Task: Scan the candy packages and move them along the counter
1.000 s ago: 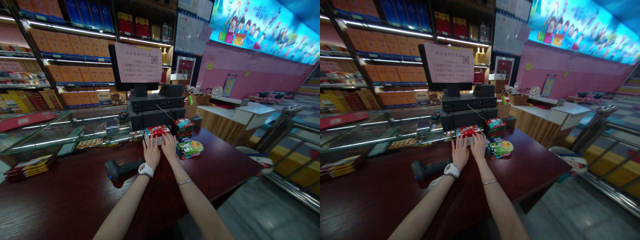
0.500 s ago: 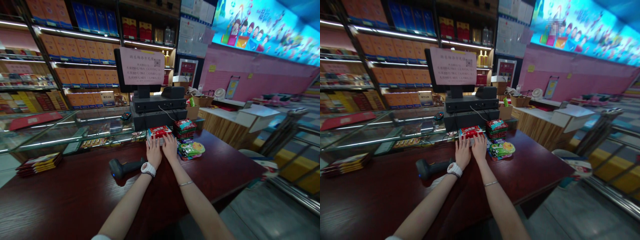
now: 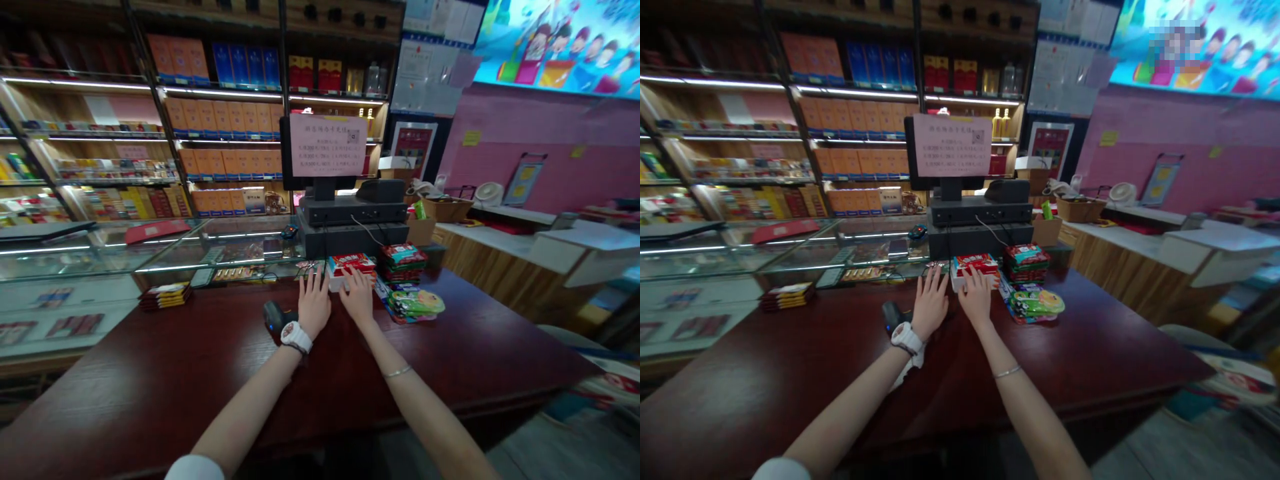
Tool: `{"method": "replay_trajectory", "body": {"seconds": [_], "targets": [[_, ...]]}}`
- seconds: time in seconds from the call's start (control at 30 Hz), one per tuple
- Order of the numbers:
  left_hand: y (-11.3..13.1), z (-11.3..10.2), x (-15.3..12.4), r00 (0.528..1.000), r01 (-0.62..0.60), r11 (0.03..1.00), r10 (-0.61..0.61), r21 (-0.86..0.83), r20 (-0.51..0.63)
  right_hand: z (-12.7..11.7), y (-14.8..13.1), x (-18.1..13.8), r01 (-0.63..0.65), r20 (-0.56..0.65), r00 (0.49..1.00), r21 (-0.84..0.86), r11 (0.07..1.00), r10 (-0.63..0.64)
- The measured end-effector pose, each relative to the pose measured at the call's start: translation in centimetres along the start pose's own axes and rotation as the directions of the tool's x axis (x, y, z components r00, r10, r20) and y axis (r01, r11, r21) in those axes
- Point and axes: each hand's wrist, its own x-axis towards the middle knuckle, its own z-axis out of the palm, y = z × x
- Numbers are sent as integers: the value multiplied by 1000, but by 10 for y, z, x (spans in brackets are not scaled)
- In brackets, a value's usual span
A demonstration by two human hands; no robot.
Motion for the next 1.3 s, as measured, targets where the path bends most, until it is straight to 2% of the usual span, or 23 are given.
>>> {"method": "replay_trajectory", "body": {"seconds": [0.17, 0.33, 0.5, 0.63, 0.77, 0.97, 1.13, 1.3], "targets": [[-38, -29, -29, 1000, 15, 998, -14, 54, -16, -1, -46, -4, 92, 52, 994, 108, 990, -98], [-85, -45, -68, 1000, 19, 994, -19, 104, -3, -2, -97, -9, 157, 121, 974, 262, 952, -194], [-140, -57, -99, 996, 88, 984, -85, 152, -31, 8, -152, -13, 165, 252, 906, 528, 833, -339], [-186, -66, -115, 981, 186, 966, -174, 179, -81, 31, -196, -16, 131, 332, 838, 648, 750, -433], [-230, -73, -125, 951, 305, 932, -285, 194, -123, 63, -238, -20, 90, 396, 795, 671, 736, -459], [-289, -82, -137, 855, 516, 826, -482, 227, -190, 104, -292, -25, 23, 539, 723, 607, 795, -432], [-325, -81, -145, 817, 576, 769, -527, 277, -236, 138, -331, -33, -37, 614, 681, 574, 818, -399], [-358, -71, -153, 765, 644, 709, -594, 287, -249, 172, -362, -40, -94, 662, 660, 540, 836, -354]]}}
